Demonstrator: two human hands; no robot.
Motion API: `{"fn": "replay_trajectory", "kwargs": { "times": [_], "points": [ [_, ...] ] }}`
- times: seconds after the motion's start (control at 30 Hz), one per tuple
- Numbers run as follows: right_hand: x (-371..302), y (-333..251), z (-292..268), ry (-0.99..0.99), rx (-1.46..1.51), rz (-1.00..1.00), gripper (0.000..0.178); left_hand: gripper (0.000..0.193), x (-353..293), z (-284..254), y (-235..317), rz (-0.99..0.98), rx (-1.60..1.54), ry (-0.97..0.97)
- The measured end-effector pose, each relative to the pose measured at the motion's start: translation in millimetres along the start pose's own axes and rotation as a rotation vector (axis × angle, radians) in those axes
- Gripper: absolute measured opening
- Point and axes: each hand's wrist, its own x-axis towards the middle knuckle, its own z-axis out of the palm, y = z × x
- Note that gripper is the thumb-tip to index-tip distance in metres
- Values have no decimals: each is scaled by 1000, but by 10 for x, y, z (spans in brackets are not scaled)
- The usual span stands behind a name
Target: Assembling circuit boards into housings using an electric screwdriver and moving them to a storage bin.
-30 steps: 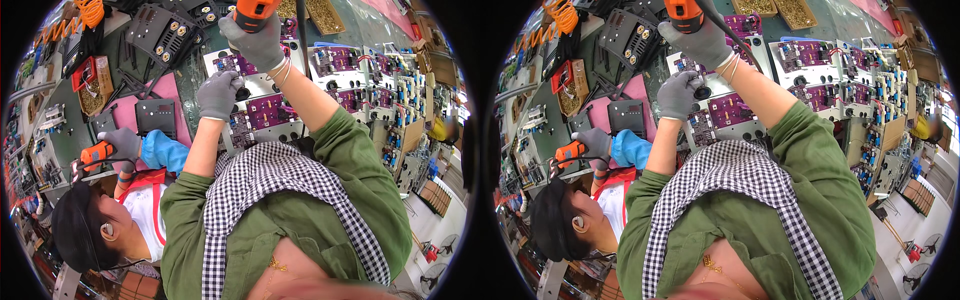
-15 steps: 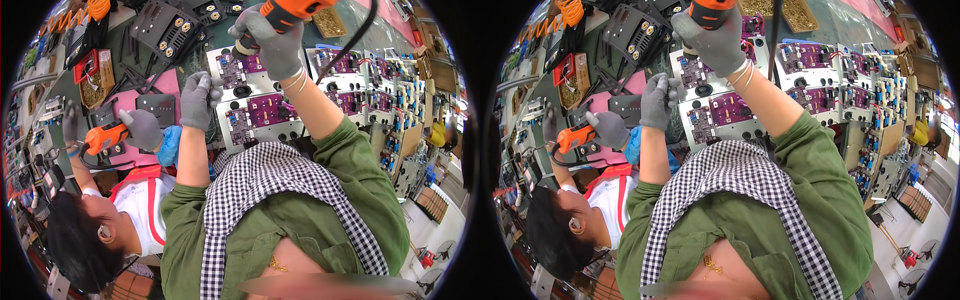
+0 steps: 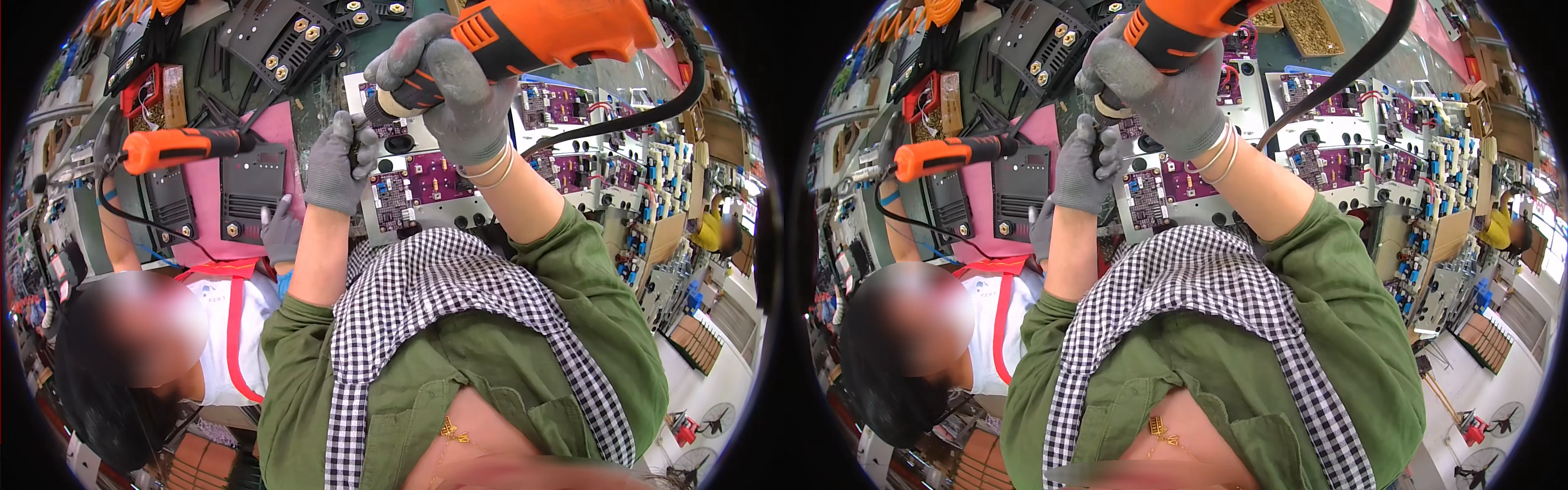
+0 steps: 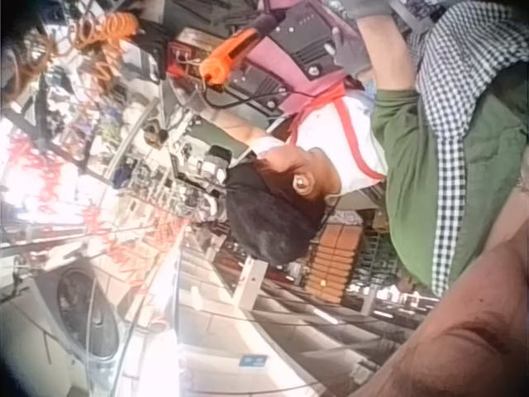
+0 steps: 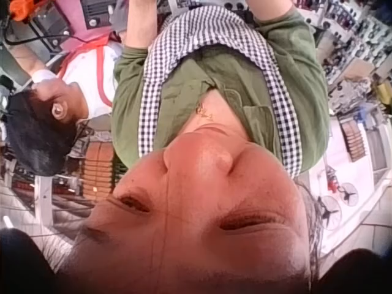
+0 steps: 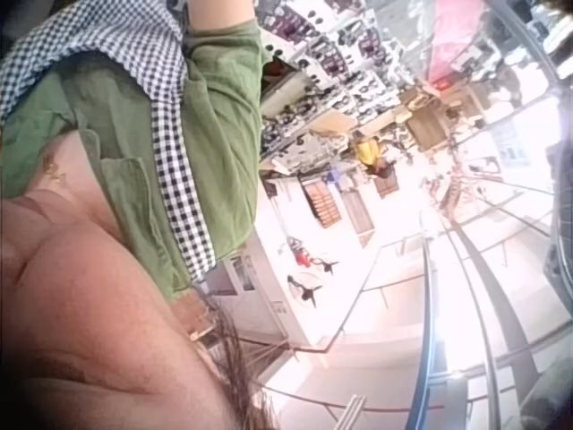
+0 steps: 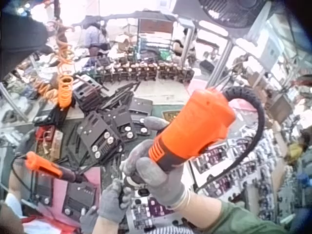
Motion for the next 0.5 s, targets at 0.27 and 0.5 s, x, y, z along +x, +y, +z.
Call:
{"fn": "replay_trajectory", "kwargs": {
  "times": [0.27,0.5],
  "points": [
    [-3,-16,17,23,5,-18,19,25,60,-14,-29,5,-97,-36],
    [77,-89,31,77,83,-84,9,24,81,-88,-47,-37,-256,-201]
  ]
}}
